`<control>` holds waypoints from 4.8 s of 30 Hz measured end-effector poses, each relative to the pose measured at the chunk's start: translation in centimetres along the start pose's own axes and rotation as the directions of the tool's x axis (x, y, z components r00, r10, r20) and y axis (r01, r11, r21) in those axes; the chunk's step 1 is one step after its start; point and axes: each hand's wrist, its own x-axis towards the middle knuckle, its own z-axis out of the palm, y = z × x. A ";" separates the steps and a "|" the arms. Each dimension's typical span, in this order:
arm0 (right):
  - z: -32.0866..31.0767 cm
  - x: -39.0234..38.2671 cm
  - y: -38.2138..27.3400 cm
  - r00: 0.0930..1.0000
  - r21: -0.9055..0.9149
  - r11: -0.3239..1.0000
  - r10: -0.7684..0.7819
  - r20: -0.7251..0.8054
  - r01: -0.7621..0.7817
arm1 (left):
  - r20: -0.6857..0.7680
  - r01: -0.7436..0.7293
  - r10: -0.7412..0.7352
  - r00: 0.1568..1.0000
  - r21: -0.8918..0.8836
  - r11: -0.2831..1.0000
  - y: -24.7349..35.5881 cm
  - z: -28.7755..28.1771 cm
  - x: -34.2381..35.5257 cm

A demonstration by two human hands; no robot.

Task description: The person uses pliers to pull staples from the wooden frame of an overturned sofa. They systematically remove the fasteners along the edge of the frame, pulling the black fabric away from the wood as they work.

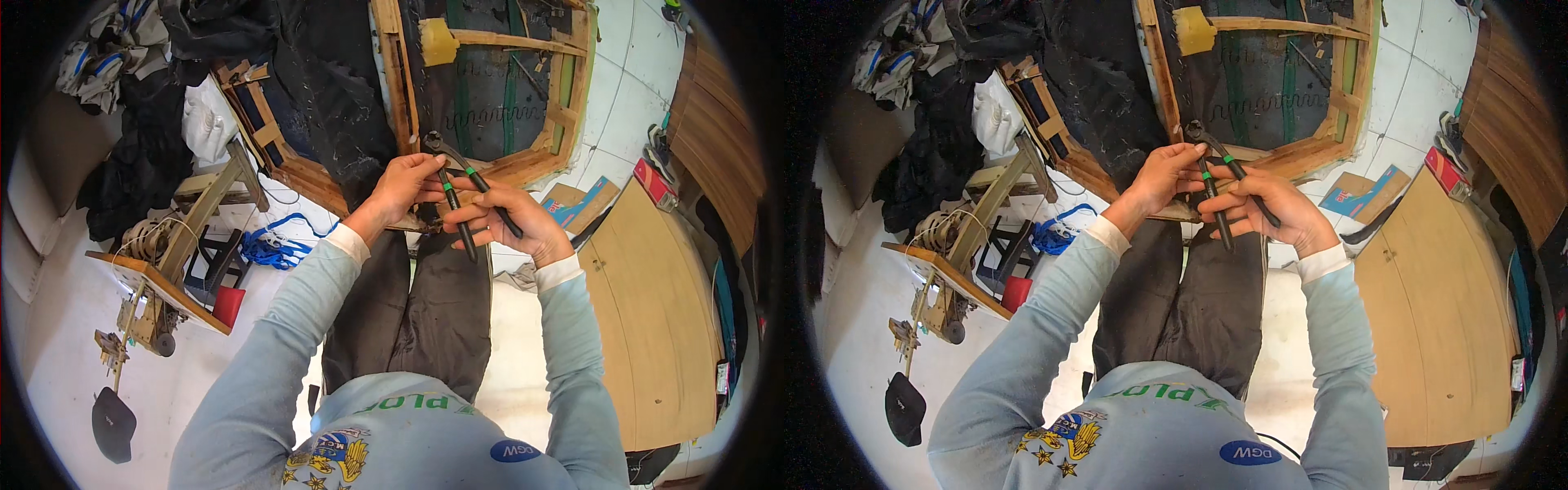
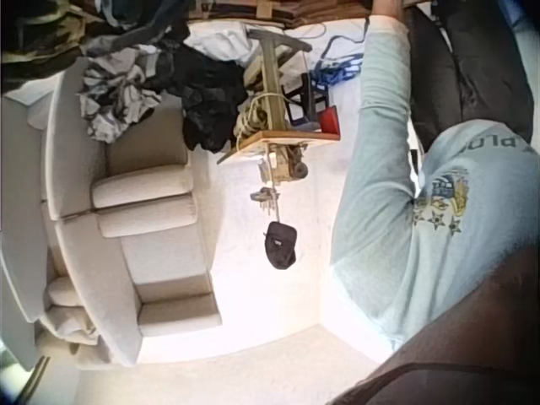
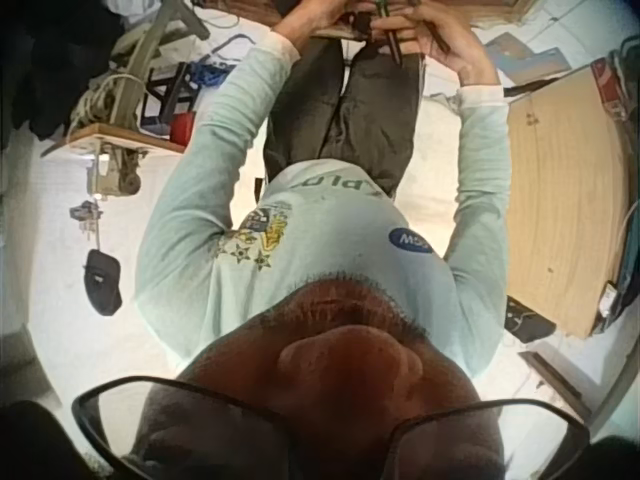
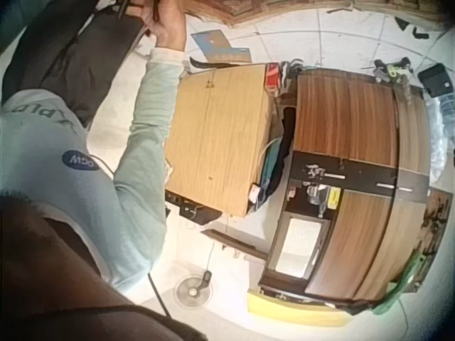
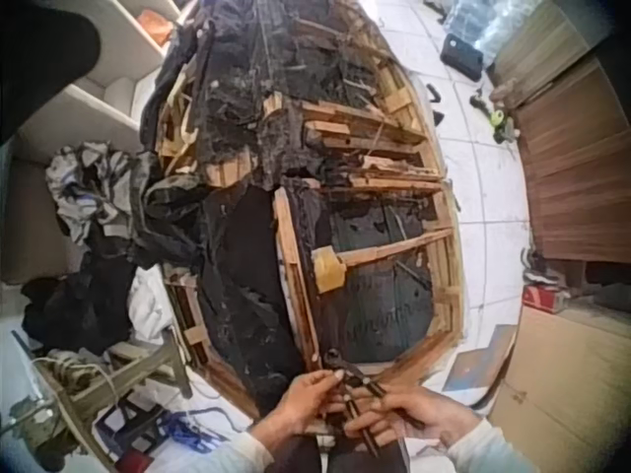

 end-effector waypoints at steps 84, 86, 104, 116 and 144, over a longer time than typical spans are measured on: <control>1.3 0.6 5.9 0.840 -0.373 0.892 -0.396 -0.371 0.255 | -0.200 -0.149 0.577 0.792 0.853 0.500 2.0 -0.6 1.5; 2.4 0.1 5.1 0.909 -0.320 0.938 -0.246 -0.337 0.135 | -0.172 -0.218 0.510 0.843 0.758 0.614 1.7 -1.1 0.9; 4.8 0.1 -2.8 0.965 -0.261 0.940 0.171 -0.201 -0.221 | 0.178 -0.027 0.089 0.980 -0.321 0.947 -3.3 0.0 0.9; 5.0 0.2 -8.2 0.950 -0.322 0.897 0.257 -0.179 -0.303 | 0.142 -0.035 0.123 0.982 -0.506 0.862 -3.5 1.8 2.1; 7.1 1.0 -6.8 0.863 -0.843 0.367 -0.171 -0.476 -0.392 | 0.121 -0.190 0.348 0.930 -0.653 0.733 -6.2 2.9 5.2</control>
